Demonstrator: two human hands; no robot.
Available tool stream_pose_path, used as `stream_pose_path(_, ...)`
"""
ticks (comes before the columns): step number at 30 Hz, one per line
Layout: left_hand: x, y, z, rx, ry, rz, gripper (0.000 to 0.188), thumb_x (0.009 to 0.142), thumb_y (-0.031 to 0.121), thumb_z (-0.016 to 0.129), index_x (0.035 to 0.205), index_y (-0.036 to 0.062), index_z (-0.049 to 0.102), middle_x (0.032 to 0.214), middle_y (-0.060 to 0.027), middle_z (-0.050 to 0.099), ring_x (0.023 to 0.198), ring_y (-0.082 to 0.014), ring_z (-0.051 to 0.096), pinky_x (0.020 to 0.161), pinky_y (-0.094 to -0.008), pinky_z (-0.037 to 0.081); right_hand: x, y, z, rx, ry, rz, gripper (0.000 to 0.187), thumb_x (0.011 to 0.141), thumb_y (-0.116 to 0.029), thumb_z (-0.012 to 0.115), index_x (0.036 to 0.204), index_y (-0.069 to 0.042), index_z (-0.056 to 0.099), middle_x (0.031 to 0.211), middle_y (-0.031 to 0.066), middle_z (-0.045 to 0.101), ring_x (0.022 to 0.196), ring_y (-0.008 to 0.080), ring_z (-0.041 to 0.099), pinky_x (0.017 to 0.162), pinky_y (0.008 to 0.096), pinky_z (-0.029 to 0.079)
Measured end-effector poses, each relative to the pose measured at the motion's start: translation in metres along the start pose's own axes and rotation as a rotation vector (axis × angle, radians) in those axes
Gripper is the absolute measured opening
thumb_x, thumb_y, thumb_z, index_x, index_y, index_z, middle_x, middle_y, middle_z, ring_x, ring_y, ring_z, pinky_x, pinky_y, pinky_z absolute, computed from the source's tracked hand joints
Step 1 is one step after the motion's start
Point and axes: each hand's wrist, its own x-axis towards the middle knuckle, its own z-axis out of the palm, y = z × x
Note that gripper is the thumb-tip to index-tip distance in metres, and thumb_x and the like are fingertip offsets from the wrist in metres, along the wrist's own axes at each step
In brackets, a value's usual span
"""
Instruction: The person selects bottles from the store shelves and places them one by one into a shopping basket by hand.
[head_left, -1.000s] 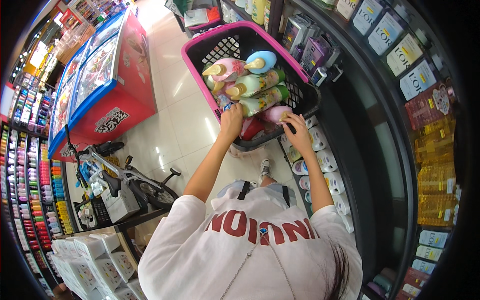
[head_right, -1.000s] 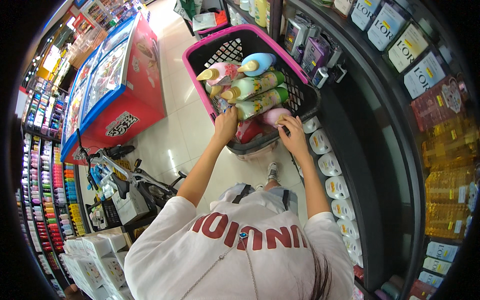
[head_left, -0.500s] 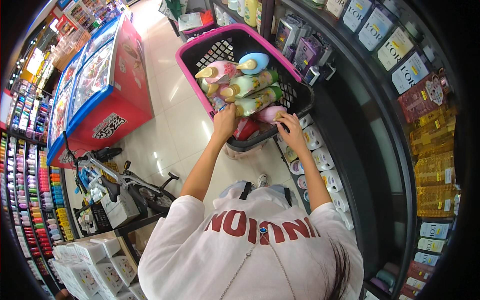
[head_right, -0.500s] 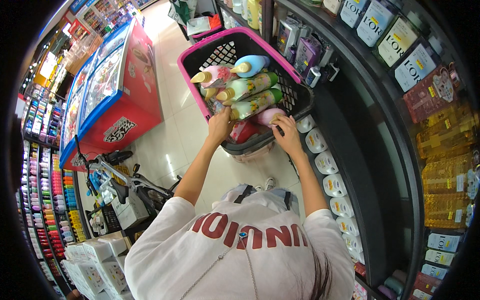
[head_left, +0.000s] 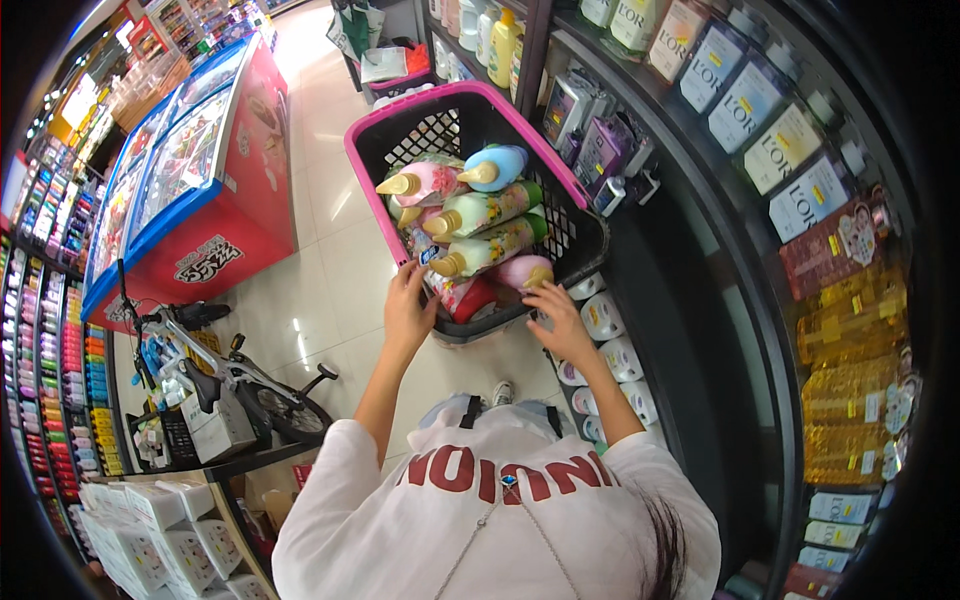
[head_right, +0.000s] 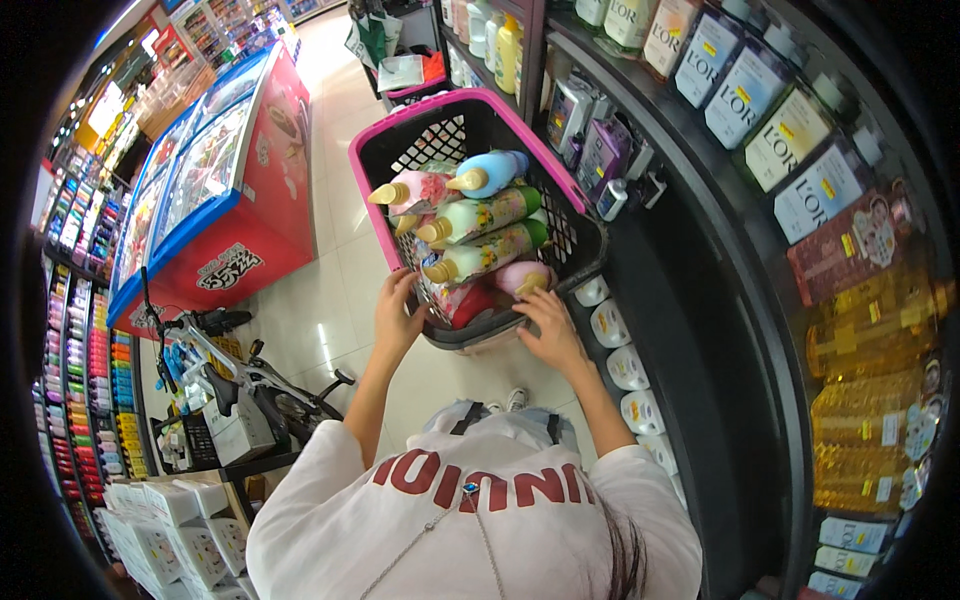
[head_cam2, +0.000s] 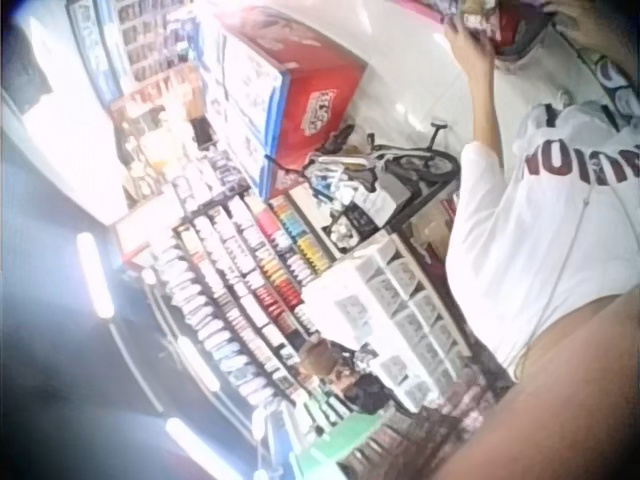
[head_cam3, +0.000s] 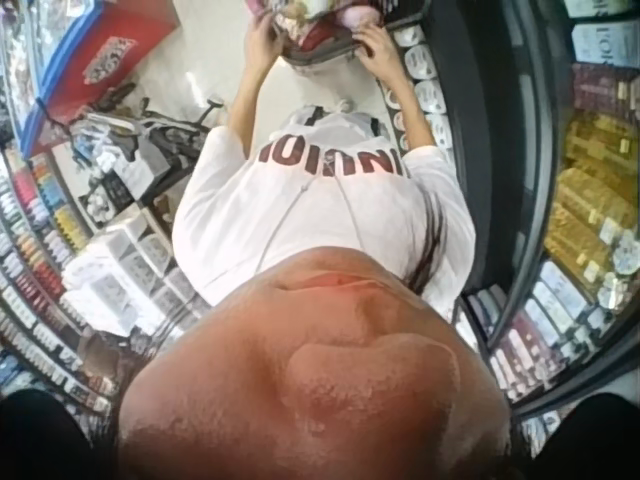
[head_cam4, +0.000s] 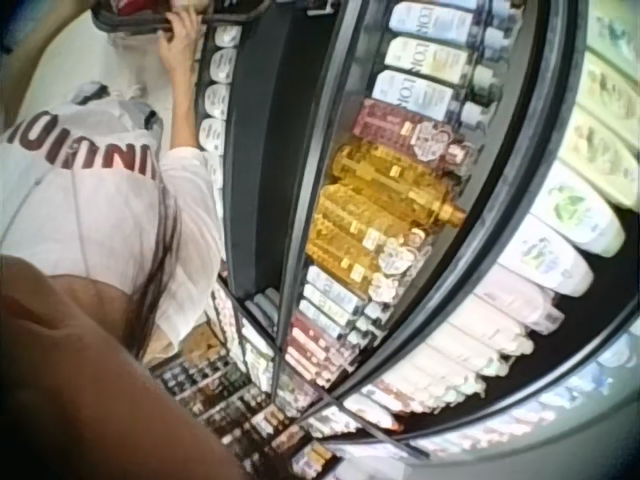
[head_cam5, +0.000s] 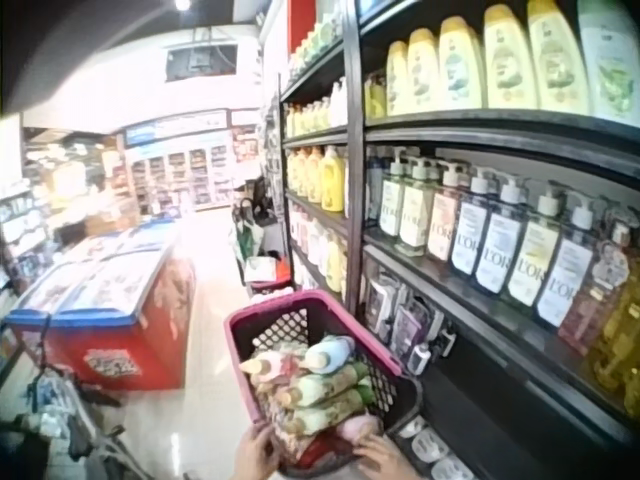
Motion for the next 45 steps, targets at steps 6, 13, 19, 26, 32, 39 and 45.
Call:
stream_pose_path(6,-0.022,-0.012,0.008,-0.450,0.003,-0.486,0.066,0.072,0.009,0.072,0.129,-0.0015,0.041,0.117,-0.0226,0.054,0.101,-0.0295,0.059,0.081,-0.0371,0.052,0.014,0.004,-0.003,-0.031,0.014,-0.087,0.039,0.065,-0.012,0.071,0.103,-0.007,0.063,0.111,0.0108,0.059,0.108,0.0287,0.051,0.094,0.0395,0.039)
stream_pose_path(13,-0.028,-0.018,0.002,-0.681,-0.030,-0.642,0.071,0.074,0.010,0.072,0.134,0.0000,0.035,0.125,-0.0177,0.050,0.100,-0.0254,0.059,0.078,-0.0332,0.054,0.034,-0.002,-0.013,0.008,-0.085,-0.012,0.030,0.056,-0.011,0.077,0.085,-0.006,0.069,0.087,0.0096,0.066,0.089,0.0257,0.060,0.082,0.0361,0.045)
stream_pose_path(19,-0.042,-0.067,-0.015,-0.869,-0.395,-0.525,0.066,0.076,0.013,0.072,0.132,0.0036,0.039,0.122,-0.0162,0.051,0.099,-0.0251,0.059,0.076,-0.0333,0.052,0.070,-0.084,0.014,0.247,-0.133,0.220,0.029,0.068,-0.013,0.075,0.095,-0.005,0.067,0.088,0.0105,0.066,0.082,0.0207,0.064,0.075,0.0295,0.048)
stream_pose_path(26,-0.022,-0.172,-0.078,-0.480,-0.768,-0.352,0.051,0.075,0.027,0.071,0.117,0.0019,0.055,0.107,-0.0180,0.061,0.095,-0.0302,0.060,0.079,-0.0373,0.051,0.158,-0.135,0.131,0.585,-0.040,0.337,0.037,0.080,-0.011,0.065,0.114,0.001,0.057,0.100,0.0131,0.063,0.091,0.0174,0.061,0.078,0.0280,0.050)
stream_pose_path(32,0.027,-0.254,-0.096,-0.424,-0.691,-0.392,0.052,0.074,0.027,0.071,0.117,0.0028,0.054,0.107,-0.0196,0.061,0.090,-0.0304,0.062,0.077,-0.0380,0.051,0.245,-0.148,0.168,0.420,0.115,0.387,0.038,0.079,-0.011,0.063,0.114,0.001,0.055,0.100,0.0153,0.062,0.088,0.0222,0.062,0.077,0.0305,0.051)
stream_pose_path(39,0.155,-0.306,-0.088,-0.568,-0.510,-0.369,0.064,0.078,0.022,0.069,0.131,0.0025,0.039,0.122,-0.0236,0.050,0.108,-0.0327,0.055,0.084,-0.0383,0.050,0.327,-0.101,0.209,0.099,0.279,0.315,0.047,0.077,-0.016,0.067,0.118,0.001,0.052,0.114,0.0213,0.056,0.099,0.0285,0.059,0.083,0.0352,0.049)
stream_pose_path(45,0.283,-0.328,-0.046,-0.662,-0.584,-0.308,0.071,0.078,0.023,0.070,0.135,0.0015,0.033,0.129,-0.0226,0.044,0.116,-0.0324,0.049,0.087,-0.0401,0.048,0.403,-0.071,0.202,0.137,0.133,0.591,0.054,0.073,-0.019,0.067,0.119,0.004,0.050,0.110,0.0230,0.058,0.103,0.0359,0.056,0.091,0.0384,0.043)
